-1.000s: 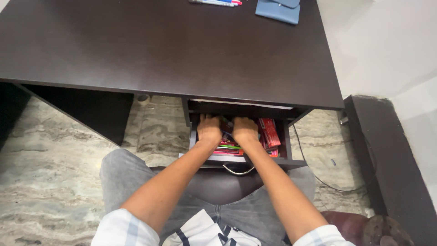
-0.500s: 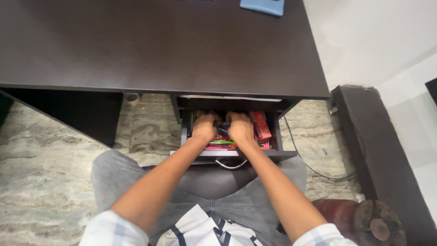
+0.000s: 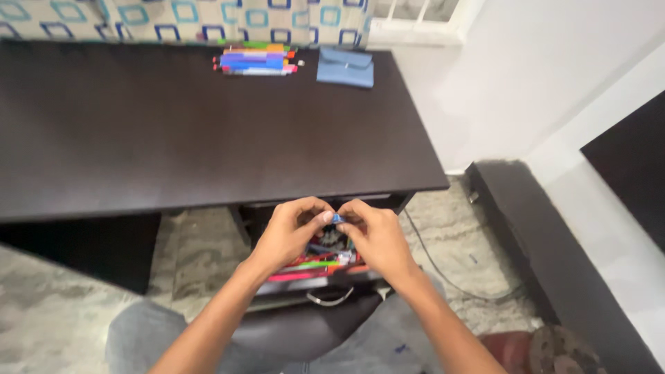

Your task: The person repeatedly opens a desk drawer, removes colored pens and small stationery items, and places them on the desk surface. The person continues to take items from the drawer and arrange them on the desk.

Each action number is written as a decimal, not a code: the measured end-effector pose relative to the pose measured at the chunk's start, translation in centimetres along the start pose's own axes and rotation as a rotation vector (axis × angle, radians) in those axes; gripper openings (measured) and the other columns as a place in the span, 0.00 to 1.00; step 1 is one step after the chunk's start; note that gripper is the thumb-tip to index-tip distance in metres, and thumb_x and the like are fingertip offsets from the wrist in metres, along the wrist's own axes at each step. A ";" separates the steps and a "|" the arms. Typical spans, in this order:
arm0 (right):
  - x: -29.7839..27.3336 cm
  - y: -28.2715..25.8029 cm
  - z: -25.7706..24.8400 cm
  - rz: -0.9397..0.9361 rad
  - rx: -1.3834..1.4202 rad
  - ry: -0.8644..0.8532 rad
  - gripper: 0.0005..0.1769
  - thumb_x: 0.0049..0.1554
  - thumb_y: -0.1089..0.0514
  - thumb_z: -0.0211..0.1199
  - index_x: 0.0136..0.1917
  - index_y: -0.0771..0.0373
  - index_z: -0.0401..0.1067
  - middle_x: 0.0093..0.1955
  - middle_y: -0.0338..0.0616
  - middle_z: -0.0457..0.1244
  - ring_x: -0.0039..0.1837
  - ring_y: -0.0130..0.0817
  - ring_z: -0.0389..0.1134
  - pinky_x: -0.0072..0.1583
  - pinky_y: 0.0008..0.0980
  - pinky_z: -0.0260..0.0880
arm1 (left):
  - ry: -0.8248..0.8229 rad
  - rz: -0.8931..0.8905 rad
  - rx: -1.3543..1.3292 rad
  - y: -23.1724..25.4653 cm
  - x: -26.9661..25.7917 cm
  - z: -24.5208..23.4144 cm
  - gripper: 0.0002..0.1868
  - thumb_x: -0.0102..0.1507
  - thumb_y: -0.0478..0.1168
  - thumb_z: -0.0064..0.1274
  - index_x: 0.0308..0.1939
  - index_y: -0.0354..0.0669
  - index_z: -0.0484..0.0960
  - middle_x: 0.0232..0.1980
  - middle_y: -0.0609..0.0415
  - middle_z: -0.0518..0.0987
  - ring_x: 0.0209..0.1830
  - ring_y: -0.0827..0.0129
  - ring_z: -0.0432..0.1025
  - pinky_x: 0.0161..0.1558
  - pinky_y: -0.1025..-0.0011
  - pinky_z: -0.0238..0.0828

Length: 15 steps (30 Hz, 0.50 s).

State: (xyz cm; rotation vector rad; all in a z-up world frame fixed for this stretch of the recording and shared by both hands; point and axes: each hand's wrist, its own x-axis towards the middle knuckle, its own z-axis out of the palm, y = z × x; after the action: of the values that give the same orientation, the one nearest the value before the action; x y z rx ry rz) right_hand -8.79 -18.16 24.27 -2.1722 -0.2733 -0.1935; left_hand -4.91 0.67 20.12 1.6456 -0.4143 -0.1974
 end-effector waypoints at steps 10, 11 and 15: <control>7.1 0.6 -1.5 -0.094 0.057 0.182 0.18 0.57 0.64 0.66 0.62 0.62 0.77 0.48 0.52 0.74 0.47 0.34 0.78 0.50 0.31 0.77 | 0.204 0.136 0.359 4.5 7.3 -3.2 0.12 0.61 0.41 0.60 0.44 0.37 0.85 0.33 0.52 0.85 0.32 0.70 0.79 0.38 0.70 0.76; 8.4 1.7 -1.4 -0.041 0.088 0.207 0.19 0.57 0.64 0.66 0.62 0.62 0.77 0.47 0.51 0.74 0.46 0.32 0.78 0.49 0.30 0.77 | 0.220 0.107 0.417 3.8 8.5 -3.5 0.13 0.59 0.42 0.62 0.44 0.39 0.85 0.33 0.52 0.85 0.32 0.69 0.80 0.39 0.69 0.76; 13.3 5.5 -1.1 0.146 0.191 0.248 0.20 0.55 0.65 0.66 0.62 0.62 0.76 0.45 0.48 0.74 0.44 0.30 0.76 0.48 0.28 0.77 | 0.349 -0.065 0.591 1.8 12.7 -4.3 0.12 0.57 0.43 0.64 0.42 0.45 0.89 0.35 0.54 0.86 0.34 0.63 0.81 0.42 0.65 0.77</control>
State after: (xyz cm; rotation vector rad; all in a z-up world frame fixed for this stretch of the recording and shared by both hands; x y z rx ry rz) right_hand 5.44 -20.48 23.75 -1.9462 0.0081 -0.3364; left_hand 8.07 -0.35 23.82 2.2260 -0.1542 0.1846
